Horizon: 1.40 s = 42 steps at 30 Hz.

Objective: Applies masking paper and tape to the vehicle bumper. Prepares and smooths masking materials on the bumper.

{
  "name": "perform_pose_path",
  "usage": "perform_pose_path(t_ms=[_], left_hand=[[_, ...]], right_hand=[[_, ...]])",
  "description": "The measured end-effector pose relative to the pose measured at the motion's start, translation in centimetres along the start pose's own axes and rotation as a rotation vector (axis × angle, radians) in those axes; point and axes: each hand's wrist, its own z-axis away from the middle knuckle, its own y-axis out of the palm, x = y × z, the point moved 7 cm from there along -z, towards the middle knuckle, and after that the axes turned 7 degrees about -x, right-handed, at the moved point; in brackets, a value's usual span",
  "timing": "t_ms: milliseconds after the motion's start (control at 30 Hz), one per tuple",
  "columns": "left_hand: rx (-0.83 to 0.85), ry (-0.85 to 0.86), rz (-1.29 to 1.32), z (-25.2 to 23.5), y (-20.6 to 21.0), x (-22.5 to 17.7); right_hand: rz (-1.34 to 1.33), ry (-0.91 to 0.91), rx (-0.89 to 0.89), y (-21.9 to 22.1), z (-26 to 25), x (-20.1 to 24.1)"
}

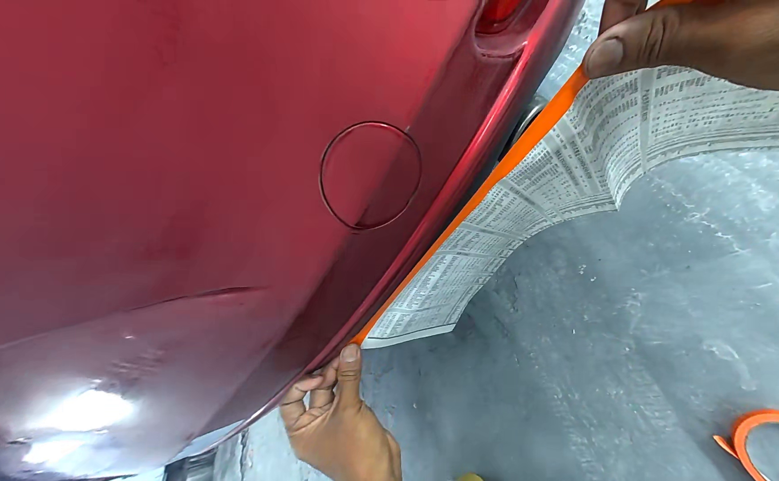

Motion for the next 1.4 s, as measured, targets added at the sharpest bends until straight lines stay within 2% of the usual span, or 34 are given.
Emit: perform_pose_path(t_ms=[100, 167, 233, 300, 433, 500, 567, 767, 1400], left_hand=[[-0.073, 0.051, -0.065, 0.0, -0.3, 0.0], [-0.12, 0.049, -0.17, -0.3, -1.1, 1.4], [-0.132, 0.124, -0.214, -0.5, -2.1, 2.4], [-0.021, 0.356, -0.286, 0.1, -2.4, 2.1], [0.386, 0.96, -0.521, 3.3, -0.9, 0.8], [0.44, 1.125, -0.626, 3.9, -0.3, 1.5], [0.434, 1.217, -0.724, 3.7, 0.0, 2.2], [0.441, 1.305, -0.791, 2.9, 0.0, 3.1], [0.462, 1.342, -0.776, 3.1, 1.4, 3.1]], right_hand=[[0.006, -0.047, -0.004, -0.1, 0.2, 0.3], [0.045, -0.028, -0.018, -0.2, 0.3, 0.6], [0.061, -0.008, -0.014, -0.1, 0.3, 0.8], [0.081, 0.024, -0.013, 0.0, 0.3, 1.2], [0.131, 0.076, -0.012, -0.1, 0.3, 1.6], [0.112, 0.074, -0.005, 0.1, 0.1, 1.5], [0.08, 0.061, -0.003, 0.3, 0.0, 1.3], [0.093, 0.039, -0.011, 0.1, 0.1, 1.0], [0.203, 0.062, 0.033, 0.3, 0.5, -0.4]])
